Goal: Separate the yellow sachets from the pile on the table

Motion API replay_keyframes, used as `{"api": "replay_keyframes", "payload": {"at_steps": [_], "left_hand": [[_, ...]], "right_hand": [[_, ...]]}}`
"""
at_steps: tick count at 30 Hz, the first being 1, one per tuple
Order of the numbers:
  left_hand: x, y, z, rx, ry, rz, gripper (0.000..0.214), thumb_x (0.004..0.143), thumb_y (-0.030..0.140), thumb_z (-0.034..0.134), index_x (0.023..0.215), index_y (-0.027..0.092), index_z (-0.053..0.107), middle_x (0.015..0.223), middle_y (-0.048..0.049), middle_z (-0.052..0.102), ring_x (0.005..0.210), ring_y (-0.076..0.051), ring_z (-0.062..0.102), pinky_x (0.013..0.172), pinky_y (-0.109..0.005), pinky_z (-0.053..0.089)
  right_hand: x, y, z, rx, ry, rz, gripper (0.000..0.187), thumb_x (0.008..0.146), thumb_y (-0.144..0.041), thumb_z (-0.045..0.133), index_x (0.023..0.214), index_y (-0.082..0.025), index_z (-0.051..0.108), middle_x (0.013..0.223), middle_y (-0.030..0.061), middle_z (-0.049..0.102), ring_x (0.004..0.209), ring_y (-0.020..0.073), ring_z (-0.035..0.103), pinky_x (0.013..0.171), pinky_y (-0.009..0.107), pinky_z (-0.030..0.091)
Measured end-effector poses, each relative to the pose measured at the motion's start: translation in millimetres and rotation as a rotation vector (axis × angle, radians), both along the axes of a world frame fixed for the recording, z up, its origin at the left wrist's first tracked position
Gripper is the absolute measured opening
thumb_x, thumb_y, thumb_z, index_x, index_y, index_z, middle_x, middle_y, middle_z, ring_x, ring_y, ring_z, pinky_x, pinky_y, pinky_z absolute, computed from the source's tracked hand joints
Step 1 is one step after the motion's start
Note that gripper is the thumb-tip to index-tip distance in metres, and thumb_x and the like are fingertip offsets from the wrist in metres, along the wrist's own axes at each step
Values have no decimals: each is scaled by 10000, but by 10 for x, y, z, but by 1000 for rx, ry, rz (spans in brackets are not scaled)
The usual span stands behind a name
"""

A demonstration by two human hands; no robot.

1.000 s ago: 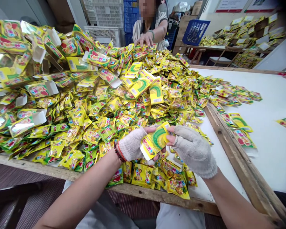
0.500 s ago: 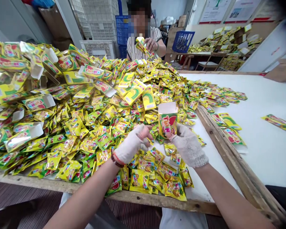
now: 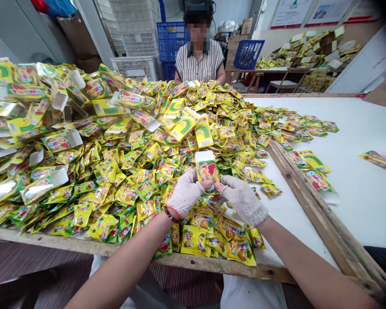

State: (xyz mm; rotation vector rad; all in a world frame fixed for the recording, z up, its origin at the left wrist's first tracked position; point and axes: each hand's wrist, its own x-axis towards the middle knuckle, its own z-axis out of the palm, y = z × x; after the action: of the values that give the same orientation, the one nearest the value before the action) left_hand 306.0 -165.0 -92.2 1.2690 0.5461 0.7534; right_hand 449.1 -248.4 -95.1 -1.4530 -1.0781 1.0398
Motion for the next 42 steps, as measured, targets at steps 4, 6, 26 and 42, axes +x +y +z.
{"api": "replay_keyframes", "payload": {"at_steps": [4,6,26,42], "left_hand": [[-10,15,-5,-15,23,4,471,718,377,783,1086,137,615,1013,-77,692,852,-171,625,790,-278,494],[-13,19,-6,3,46,-32,470,704,388,790,1061,129,626,958,-71,688,816,-161,611,764,-263,481],[1163,-12,69,1530,938,-100,266,780,233,581,1030,161,638,1094,-150,573,1007,-311,531,799,-426,407],[626,-45,12,1482,712,-58,110,926,224,466,948,196,570,946,-51,610,848,-185,553,744,-310,403]], "right_hand": [[-57,-14,31,-25,117,39,231,846,-441,598,847,-210,600,745,-13,648,612,133,642,527,247,530],[-68,-43,63,-51,104,86,224,846,-435,603,833,-212,604,663,-26,625,549,111,610,477,212,470],[1544,-41,-183,-222,-957,-336,219,717,-268,667,892,-138,693,950,177,674,917,313,639,822,430,478],[1269,-85,154,-79,-746,-397,193,814,-383,547,748,-211,605,644,28,638,608,168,559,554,282,372]]}}
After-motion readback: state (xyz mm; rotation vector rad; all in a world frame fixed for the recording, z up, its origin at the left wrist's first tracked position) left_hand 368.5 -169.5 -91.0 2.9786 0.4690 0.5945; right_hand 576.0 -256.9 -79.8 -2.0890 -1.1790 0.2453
